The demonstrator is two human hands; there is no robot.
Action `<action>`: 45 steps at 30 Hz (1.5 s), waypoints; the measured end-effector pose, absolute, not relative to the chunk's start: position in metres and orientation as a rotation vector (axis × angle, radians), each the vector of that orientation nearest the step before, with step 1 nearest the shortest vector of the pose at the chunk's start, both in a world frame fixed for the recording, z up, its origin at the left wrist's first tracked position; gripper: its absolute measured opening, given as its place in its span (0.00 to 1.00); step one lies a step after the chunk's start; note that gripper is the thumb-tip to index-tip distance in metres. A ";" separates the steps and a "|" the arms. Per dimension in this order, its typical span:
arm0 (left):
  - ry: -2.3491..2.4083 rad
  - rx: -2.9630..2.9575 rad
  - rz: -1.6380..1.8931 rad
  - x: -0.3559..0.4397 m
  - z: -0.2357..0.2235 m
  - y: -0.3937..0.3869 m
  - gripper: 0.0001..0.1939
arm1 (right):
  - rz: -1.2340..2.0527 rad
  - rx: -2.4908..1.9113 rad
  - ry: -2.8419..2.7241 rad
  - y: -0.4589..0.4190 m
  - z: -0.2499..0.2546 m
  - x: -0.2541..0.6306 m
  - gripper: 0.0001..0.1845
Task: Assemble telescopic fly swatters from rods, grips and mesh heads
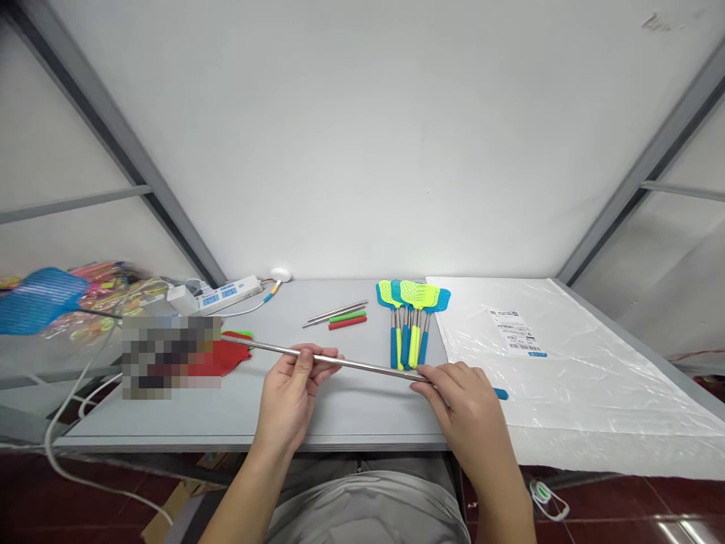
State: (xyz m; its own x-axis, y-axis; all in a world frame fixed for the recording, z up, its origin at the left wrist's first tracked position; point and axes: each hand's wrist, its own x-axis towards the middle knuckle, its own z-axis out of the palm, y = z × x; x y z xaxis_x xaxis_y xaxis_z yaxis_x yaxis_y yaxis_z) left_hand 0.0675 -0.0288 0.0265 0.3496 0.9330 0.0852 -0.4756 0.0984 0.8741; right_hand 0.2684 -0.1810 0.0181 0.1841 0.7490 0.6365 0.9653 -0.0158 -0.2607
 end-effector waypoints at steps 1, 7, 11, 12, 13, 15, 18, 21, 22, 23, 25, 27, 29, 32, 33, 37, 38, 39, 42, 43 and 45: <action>0.591 0.981 1.174 0.066 0.027 -0.026 0.12 | -0.402 -1.836 -1.602 -0.183 0.018 0.271 0.09; 0.610 0.964 1.242 0.069 0.027 -0.024 0.12 | -0.441 -1.878 -1.584 -0.186 0.018 0.271 0.10; 0.586 1.122 1.052 0.086 0.019 -0.051 0.11 | -0.329 -1.799 -1.637 -0.172 0.018 0.245 0.10; 0.578 1.162 1.032 0.090 0.018 -0.058 0.10 | -0.279 -1.777 -1.636 -0.168 0.017 0.239 0.10; 0.568 1.197 1.007 0.092 0.019 -0.063 0.10 | -0.244 -1.761 -1.627 -0.164 0.016 0.234 0.10; 0.553 1.252 0.960 0.093 0.023 -0.067 0.10 | -0.226 -1.745 -1.595 -0.161 0.015 0.230 0.10; 0.523 1.226 0.934 0.082 0.031 -0.057 0.15 | -0.202 -1.759 -1.577 -0.161 0.013 0.235 0.10; 0.508 1.038 1.088 0.064 0.035 -0.036 0.21 | -0.194 -1.783 -1.551 -0.166 0.011 0.246 0.11; 0.518 0.977 1.163 0.056 0.036 -0.028 0.22 | -0.210 -1.795 -1.539 -0.168 0.010 0.251 0.11; 0.536 0.935 1.236 0.049 0.037 -0.020 0.21 | -0.233 -1.806 -1.535 -0.169 0.009 0.255 0.11; 0.580 0.904 1.345 0.037 0.038 -0.008 0.18 | -0.279 -1.820 -1.549 -0.172 0.007 0.263 0.10; 0.603 0.934 1.371 0.029 0.038 -0.001 0.15 | -0.300 -1.821 -1.584 -0.174 0.005 0.268 0.10; 0.609 0.990 1.323 0.026 0.037 -0.002 0.13 | -0.299 -1.812 -1.613 -0.176 0.004 0.272 0.10; 0.644 1.067 1.249 0.028 0.031 -0.007 0.11 | -0.310 -1.802 -1.639 -0.180 0.003 0.276 0.09; 0.663 1.086 1.242 0.029 0.028 -0.008 0.11 | -0.321 -1.804 -1.645 -0.181 0.002 0.277 0.09; 0.715 1.107 1.251 0.035 0.019 -0.013 0.11 | -0.381 -1.837 -1.651 -0.184 0.001 0.280 0.11; 0.719 1.107 1.249 0.037 0.017 -0.015 0.12 | -0.391 -1.841 -1.656 -0.184 0.001 0.280 0.12; 0.720 1.109 1.247 0.040 0.016 -0.017 0.12 | -0.397 -1.844 -1.666 -0.184 0.002 0.279 0.12; 0.722 1.109 1.243 0.047 0.014 -0.025 0.12 | -0.392 -1.857 -1.696 -0.184 0.004 0.276 0.13; 0.722 1.101 1.241 0.050 0.014 -0.028 0.12 | -0.397 -1.863 -1.694 -0.184 0.005 0.276 0.13; 0.721 1.080 1.228 0.056 0.013 -0.037 0.12 | -0.426 -1.869 -1.680 -0.184 0.008 0.273 0.14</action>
State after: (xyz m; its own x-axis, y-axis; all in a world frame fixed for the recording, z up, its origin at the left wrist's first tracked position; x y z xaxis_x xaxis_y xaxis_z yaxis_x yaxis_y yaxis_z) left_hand 0.0555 -0.0366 0.0135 0.2288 0.9672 0.1106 -0.3748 -0.0173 0.9269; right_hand 0.2730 -0.1839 0.0077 0.1543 0.7908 0.5923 0.9775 -0.0349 -0.2081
